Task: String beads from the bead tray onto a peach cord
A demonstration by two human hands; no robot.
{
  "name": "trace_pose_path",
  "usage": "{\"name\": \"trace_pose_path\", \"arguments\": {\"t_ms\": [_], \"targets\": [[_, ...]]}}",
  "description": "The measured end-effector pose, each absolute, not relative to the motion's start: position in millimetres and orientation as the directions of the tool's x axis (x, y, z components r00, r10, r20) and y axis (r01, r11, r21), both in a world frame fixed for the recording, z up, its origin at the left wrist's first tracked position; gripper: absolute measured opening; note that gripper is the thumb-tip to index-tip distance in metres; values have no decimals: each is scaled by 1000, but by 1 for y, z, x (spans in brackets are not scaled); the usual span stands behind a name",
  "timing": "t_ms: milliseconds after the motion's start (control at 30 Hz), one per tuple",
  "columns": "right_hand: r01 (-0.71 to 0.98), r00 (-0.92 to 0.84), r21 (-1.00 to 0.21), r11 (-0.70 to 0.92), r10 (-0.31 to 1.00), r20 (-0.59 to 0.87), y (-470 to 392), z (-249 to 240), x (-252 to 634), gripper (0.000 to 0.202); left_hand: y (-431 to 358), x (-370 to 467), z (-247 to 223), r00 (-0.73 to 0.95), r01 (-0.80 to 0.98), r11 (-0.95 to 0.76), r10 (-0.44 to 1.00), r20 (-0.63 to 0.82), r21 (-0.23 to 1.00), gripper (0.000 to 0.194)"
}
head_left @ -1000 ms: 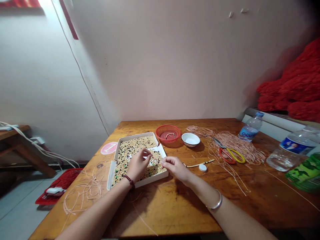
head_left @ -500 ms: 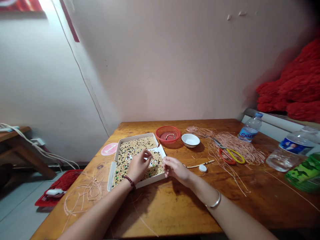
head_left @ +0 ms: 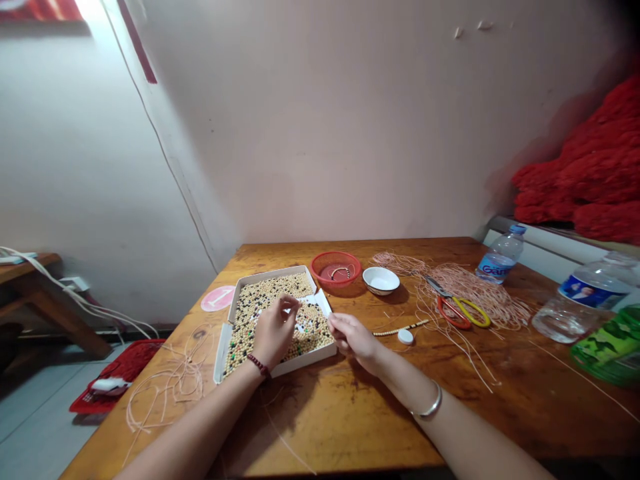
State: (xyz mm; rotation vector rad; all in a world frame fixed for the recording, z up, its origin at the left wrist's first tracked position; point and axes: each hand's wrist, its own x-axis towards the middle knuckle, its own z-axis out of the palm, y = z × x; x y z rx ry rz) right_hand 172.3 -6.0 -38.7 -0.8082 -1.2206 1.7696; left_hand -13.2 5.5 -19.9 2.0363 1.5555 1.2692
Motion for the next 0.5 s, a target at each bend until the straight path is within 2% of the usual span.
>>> {"name": "trace_pose_path", "arguments": {"t_ms": [133, 267, 367, 500], "targets": [[-230, -461, -963, -138, 887, -17, -4, -45, 170, 44, 2, -11, -15, -14, 546, -469, 824, 567, 694, 13], [-144, -496, -965, -221, 860, -123, -9, -39, 171, 53, -3, -8, -13, 23, 527, -586, 734, 679, 615, 9], [-131, -529, -952, -276, 832, -168, -13, -32, 174, 60, -8, -7, -15, 112, 549, -648, 682, 722, 528, 9], [-221, -563, -925, -311, 815, -139, -14, -30, 176, 55, -12, -8, -18, 321, 600, -710, 635, 702, 368, 13]]}}
